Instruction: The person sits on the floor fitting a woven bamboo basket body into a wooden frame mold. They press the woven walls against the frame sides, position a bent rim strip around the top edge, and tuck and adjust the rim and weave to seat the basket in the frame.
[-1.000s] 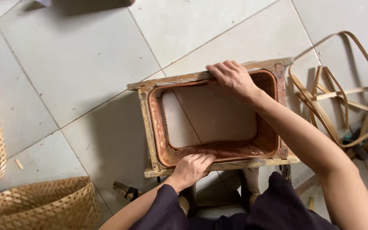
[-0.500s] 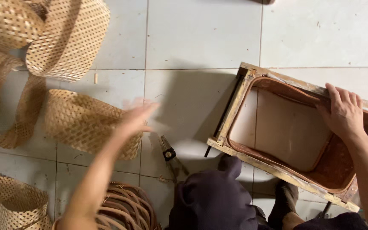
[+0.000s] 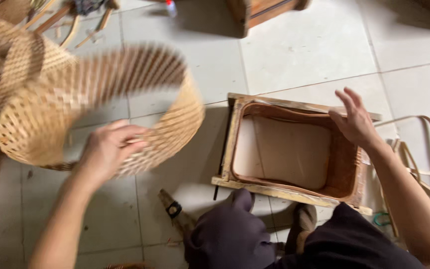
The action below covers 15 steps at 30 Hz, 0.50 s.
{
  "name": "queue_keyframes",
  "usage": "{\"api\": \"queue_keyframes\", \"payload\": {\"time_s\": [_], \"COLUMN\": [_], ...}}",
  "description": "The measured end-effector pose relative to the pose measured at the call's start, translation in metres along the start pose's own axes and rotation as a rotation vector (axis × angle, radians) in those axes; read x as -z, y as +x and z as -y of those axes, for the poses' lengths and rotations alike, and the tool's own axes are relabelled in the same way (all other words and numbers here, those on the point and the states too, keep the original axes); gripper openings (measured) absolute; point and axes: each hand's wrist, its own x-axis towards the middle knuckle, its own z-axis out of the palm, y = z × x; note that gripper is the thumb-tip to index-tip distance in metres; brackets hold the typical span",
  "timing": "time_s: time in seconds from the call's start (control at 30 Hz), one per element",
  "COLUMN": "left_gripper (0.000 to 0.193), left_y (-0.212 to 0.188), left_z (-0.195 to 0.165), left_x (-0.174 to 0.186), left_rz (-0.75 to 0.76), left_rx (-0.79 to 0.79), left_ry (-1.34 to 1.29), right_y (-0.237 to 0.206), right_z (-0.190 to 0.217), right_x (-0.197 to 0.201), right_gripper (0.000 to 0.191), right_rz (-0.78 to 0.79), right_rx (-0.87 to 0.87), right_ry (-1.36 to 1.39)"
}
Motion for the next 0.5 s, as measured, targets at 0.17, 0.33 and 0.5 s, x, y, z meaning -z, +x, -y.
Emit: {"api": "queue_keyframes", "payload": {"time_s": [0.17, 0.33, 0.5], "left_gripper": [0.013, 0.011, 0.020], "left_y": [0.056, 0.064, 0.056], "left_z": [-0.170, -0.260, -0.284], "left_x": [-0.089, -0.187, -0.206], "left_rz": [-0.201, -0.113, 0.198], "left_rx": [-0.602, -0.902, -0.948], "left_ry": [-0.103, -0.117, -0.262], "right_y": [0.010, -0.003, 0.016], "right_z": [-0.031, -0.043, -0.020], "right_x": [0.107, 0.197, 0.153], "right_gripper": [0.048, 0.053, 0.064], "right_rz": [-0.286, -0.404, 0.135], "right_rx": [-0.139, -0.171, -0.402], "right_ry": [0.637, 0.637, 0.221]}}
